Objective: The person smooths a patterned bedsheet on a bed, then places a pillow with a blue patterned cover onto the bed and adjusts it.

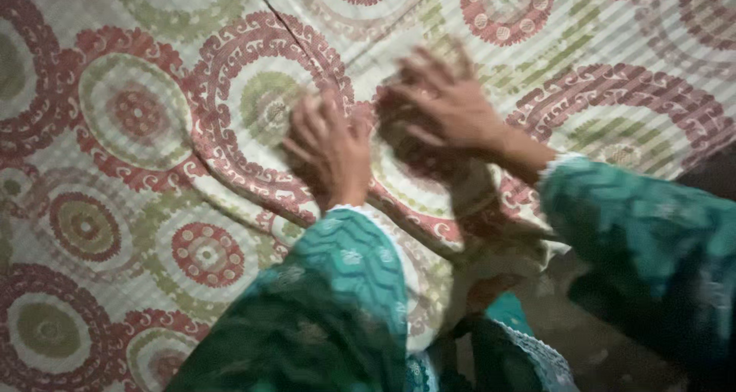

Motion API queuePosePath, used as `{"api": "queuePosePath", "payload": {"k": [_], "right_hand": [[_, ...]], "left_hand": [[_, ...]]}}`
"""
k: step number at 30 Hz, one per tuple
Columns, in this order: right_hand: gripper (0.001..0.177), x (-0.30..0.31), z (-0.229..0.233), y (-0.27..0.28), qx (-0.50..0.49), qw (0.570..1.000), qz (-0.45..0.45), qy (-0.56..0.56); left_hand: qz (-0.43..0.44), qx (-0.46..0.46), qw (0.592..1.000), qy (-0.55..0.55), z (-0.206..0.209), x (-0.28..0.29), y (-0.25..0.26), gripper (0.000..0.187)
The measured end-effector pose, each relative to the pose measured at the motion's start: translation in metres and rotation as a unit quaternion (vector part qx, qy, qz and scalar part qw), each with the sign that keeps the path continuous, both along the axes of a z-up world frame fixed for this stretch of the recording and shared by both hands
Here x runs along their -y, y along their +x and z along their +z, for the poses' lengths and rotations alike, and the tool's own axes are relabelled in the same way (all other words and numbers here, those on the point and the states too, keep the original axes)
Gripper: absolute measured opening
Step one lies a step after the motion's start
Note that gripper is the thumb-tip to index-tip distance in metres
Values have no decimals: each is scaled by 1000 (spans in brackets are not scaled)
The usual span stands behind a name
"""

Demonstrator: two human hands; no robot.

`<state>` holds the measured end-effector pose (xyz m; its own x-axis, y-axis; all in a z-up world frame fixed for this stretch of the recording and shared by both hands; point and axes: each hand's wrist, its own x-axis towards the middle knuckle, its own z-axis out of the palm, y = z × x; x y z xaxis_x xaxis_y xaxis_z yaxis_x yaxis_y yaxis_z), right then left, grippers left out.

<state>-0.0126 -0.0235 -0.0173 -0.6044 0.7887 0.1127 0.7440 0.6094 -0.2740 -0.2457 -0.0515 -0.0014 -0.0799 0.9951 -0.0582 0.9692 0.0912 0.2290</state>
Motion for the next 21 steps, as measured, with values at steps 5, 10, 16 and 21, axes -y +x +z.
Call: {"api": "queuePosePath", "payload": {"k": [5, 10, 16, 21], "right_hand": [[76, 53, 23, 30, 38, 990, -116, -64], [85, 79, 13, -60, 47, 993, -85, -65], [76, 100, 23, -141, -24, 996, -13, -85], [66, 99, 29, -112, -44, 993, 32, -103]], "left_hand": [[-180, 2, 983, -39, -4, 26, 25, 44], [-86, -28, 995, -31, -7, 51, -25, 49], [54, -98, 994, 11, -13, 70, -76, 49], [140, -30, 990, -2, 5, 96, -67, 55]]}}
